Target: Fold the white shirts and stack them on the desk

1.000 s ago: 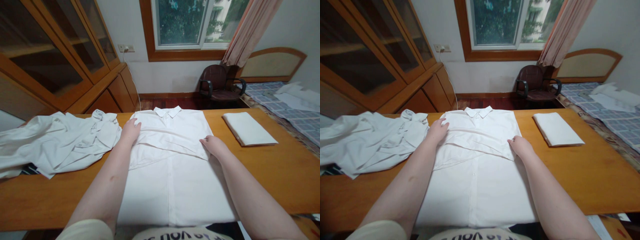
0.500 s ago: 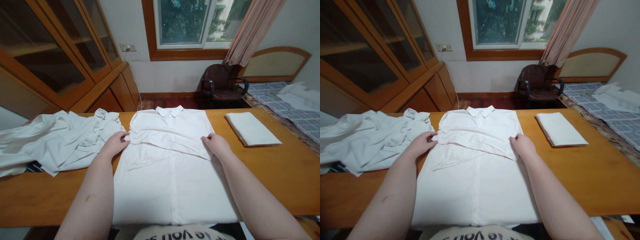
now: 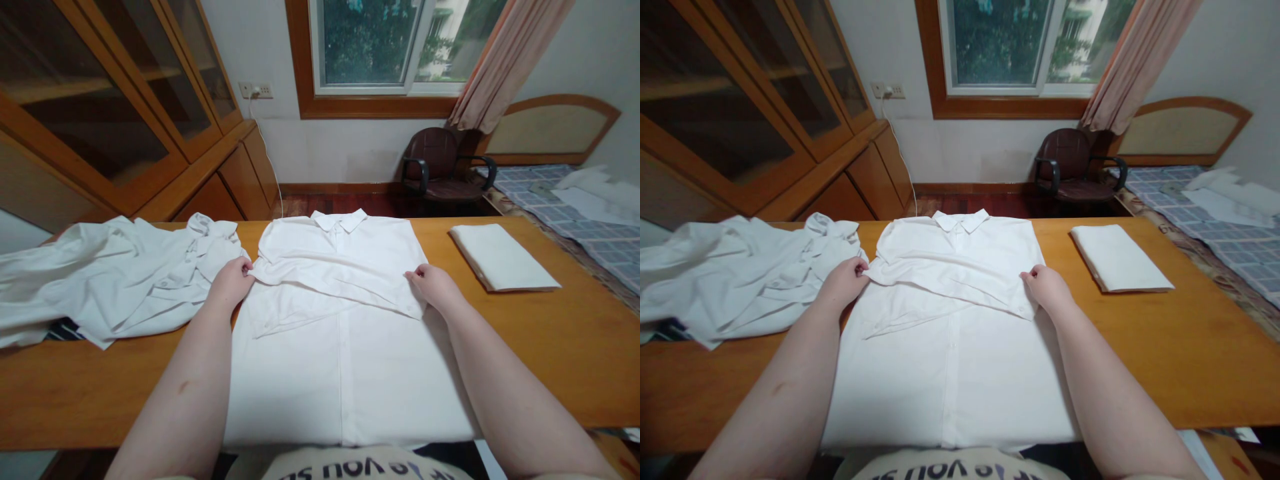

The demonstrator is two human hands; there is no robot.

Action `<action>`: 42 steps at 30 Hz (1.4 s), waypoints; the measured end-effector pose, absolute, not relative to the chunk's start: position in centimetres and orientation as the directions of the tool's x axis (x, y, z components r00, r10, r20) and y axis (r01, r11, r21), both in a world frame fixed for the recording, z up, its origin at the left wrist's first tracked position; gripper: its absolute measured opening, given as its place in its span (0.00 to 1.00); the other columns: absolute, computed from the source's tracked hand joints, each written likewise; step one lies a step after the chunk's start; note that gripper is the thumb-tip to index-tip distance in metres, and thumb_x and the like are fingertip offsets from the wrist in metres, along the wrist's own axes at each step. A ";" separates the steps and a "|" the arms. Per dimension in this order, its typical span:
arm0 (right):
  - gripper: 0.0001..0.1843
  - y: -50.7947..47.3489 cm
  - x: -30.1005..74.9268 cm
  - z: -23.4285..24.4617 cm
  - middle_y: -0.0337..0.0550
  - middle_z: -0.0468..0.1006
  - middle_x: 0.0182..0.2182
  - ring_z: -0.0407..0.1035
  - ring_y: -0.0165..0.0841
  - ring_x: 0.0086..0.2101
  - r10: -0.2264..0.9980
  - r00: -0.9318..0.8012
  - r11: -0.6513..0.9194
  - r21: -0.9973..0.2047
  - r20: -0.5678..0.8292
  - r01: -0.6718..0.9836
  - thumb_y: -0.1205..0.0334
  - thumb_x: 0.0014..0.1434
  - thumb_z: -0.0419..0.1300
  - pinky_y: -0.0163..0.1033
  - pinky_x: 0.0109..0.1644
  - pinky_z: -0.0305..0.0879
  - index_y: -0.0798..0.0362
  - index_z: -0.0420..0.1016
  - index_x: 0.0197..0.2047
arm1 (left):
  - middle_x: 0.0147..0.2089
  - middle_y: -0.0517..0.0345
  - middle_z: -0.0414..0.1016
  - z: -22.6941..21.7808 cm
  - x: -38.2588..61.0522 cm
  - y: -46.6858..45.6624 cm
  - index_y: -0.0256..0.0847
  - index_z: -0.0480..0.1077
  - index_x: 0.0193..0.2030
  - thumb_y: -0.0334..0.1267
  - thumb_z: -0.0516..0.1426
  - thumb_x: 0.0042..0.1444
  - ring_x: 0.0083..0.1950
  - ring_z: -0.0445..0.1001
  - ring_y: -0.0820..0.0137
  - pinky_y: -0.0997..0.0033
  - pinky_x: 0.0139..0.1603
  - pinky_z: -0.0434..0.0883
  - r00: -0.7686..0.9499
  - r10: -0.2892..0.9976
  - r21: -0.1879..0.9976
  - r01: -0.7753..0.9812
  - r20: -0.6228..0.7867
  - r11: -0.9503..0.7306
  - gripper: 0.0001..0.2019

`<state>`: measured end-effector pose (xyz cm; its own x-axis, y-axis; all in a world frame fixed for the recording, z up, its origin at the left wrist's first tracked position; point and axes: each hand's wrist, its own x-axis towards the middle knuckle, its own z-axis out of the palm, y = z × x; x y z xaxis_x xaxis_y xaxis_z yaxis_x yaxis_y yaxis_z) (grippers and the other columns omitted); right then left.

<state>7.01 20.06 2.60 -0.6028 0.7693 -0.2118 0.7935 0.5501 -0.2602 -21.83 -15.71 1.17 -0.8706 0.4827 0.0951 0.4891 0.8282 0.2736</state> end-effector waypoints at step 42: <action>0.37 15.1 6.9 0.0 0.55 0.44 0.68 0.37 0.47 0.66 0.179 -0.976 0.952 -0.230 -0.121 0.203 0.44 0.63 0.47 0.56 0.66 0.39 0.55 0.48 0.69 | 0.71 0.44 0.46 -0.8 -19.4 -12.7 0.35 0.51 0.68 0.46 0.43 0.63 0.71 0.44 0.57 0.54 0.68 0.48 -0.697 0.715 0.097 0.709 -0.060 0.699 0.29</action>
<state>6.94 15.10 0.02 -0.9763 0.1794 -0.1214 0.2035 0.9516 -0.2303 -19.39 -12.67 -0.82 -0.6968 0.7148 -0.0599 0.7087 0.6989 0.0968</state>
